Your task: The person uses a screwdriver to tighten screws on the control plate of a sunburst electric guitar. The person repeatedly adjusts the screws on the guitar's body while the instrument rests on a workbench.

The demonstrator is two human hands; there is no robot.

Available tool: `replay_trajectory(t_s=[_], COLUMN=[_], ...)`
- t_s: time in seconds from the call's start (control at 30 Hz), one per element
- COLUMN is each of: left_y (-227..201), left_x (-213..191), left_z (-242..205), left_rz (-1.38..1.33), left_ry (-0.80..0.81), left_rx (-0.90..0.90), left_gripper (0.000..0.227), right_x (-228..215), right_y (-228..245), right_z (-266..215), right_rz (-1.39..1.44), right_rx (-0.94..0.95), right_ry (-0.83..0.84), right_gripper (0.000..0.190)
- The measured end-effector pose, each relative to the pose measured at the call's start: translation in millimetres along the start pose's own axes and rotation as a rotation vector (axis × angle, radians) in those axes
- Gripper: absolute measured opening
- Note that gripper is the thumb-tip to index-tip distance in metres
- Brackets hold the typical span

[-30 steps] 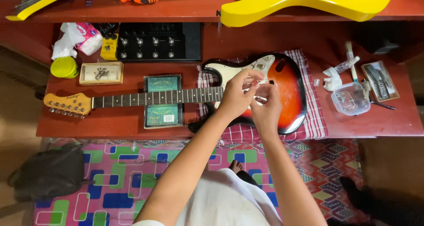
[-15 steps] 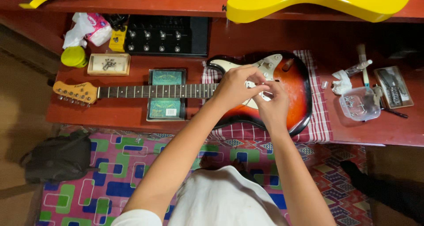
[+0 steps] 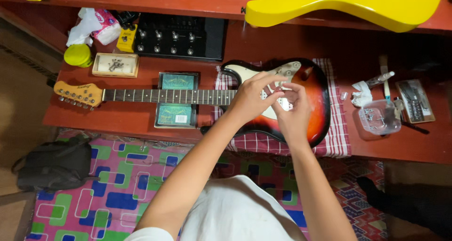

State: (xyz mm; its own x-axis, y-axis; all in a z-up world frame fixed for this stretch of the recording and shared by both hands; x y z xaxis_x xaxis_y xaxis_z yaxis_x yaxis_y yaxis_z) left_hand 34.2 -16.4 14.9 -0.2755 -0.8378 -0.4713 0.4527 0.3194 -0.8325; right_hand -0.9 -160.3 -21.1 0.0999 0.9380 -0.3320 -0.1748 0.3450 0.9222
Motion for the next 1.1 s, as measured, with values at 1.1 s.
replay_trajectory(t_s=[1.1], left_y=[6], left_x=[2], left_z=[-6], left_rz=[-0.022], left_ry=[0.010], left_rx=[-0.019], left_gripper=[0.027], right_x=[-3], right_y=[-11], right_z=[6], right_rz=[-0.013], right_rx=[0.017], right_ry=[-0.017], right_gripper=[0.024])
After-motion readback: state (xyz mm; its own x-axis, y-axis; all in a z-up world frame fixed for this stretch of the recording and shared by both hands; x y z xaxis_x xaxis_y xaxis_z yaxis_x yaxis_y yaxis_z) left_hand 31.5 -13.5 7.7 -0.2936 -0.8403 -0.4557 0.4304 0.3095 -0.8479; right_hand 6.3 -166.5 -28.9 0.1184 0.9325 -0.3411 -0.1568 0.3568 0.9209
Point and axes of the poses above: each hand's wrist, its own z-axis towards the middle knuckle, its own x-axis out of the palm, y = z × x, the point moved 4 cm from there along z, towards the middle knuckle, and after that the axes turned 11 degrees about y, right-handed, at the moved point
